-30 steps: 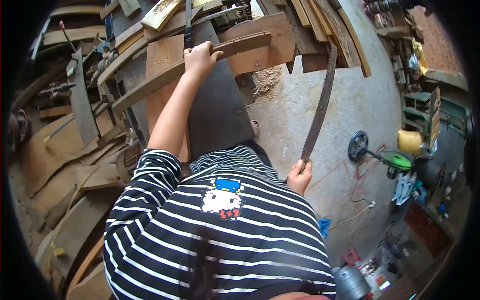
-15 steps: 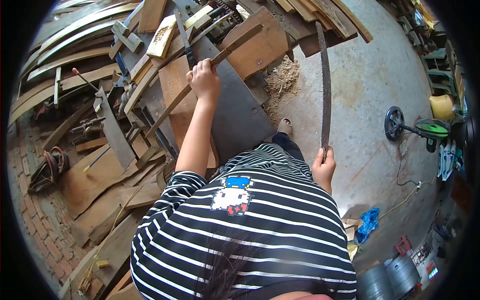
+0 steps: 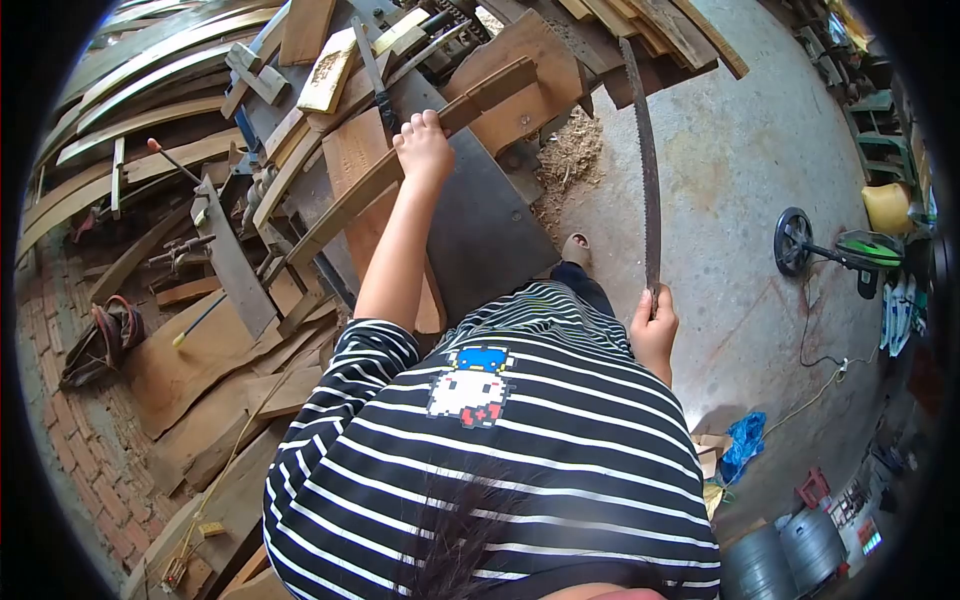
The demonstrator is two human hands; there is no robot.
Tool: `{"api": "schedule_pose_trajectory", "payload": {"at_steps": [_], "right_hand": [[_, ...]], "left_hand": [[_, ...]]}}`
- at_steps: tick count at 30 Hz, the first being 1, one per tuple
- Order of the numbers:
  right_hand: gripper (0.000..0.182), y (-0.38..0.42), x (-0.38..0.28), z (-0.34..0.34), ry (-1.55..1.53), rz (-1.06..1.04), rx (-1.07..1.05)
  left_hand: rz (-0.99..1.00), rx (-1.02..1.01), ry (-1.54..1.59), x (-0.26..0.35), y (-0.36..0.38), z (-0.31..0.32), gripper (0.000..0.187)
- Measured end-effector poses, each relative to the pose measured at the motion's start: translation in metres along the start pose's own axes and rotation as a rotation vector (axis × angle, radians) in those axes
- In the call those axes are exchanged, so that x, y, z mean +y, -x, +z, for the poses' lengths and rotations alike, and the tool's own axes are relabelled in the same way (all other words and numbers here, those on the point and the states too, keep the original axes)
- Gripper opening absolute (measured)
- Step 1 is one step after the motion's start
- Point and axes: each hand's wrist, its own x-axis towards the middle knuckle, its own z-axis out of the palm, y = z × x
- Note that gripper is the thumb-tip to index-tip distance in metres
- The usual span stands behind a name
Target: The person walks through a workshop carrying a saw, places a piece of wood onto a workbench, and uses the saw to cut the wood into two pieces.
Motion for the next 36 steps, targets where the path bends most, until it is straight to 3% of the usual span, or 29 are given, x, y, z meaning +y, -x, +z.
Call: {"api": "schedule_pose_trajectory", "payload": {"at_steps": [6, 7, 11, 14, 16, 18, 20, 21, 31, 33, 36], "right_hand": [[0.015, -0.001, -0.001, 0.011, -0.04, -0.037, -0.034], [0.014, -0.002, -0.001, 0.012, -0.046, -0.06, -0.034], [0.013, -0.003, -0.004, 0.011, 0.004, -0.064, -0.052], [0.014, -0.004, -0.007, 0.008, 0.05, -0.011, -0.111], [0.014, -0.005, -0.005, 0.009, 0.021, -0.034, -0.093], [0.014, -0.006, -0.003, 0.01, 0.023, -0.034, -0.096], [0.015, -0.007, -0.004, 0.012, 0.025, -0.037, -0.101], [0.015, -0.008, -0.007, 0.012, 0.012, -0.031, -0.095], [0.013, -0.009, -0.003, 0.015, 0.028, -0.057, -0.146], [0.013, -0.01, -0.004, 0.015, 0.032, -0.068, -0.157], [0.014, -0.01, -0.004, 0.017, 0.038, -0.064, -0.185]], "left_hand": [[0.057, -0.131, 0.12, -0.006, 0.002, -0.011, 0.054], [0.082, -0.072, 0.12, -0.008, 0.003, -0.006, 0.057], [0.078, -0.081, 0.111, -0.017, -0.004, 0.012, 0.051], [0.072, -0.2, 0.328, -0.018, -0.006, -0.006, 0.039], [0.086, -0.436, 0.481, -0.012, -0.001, -0.033, 0.028], [0.087, -0.463, 0.523, -0.013, 0.0, -0.031, 0.024], [-0.087, -0.835, 0.766, -0.013, -0.001, -0.032, 0.025], [-0.117, -0.878, 0.769, -0.012, 0.001, -0.034, 0.025], [-0.14, -0.785, 0.693, -0.001, 0.008, -0.032, 0.025], [-0.042, -0.541, 0.491, 0.005, 0.017, -0.031, 0.026], [-0.051, -0.427, 0.432, 0.012, 0.028, -0.035, 0.027]]}}
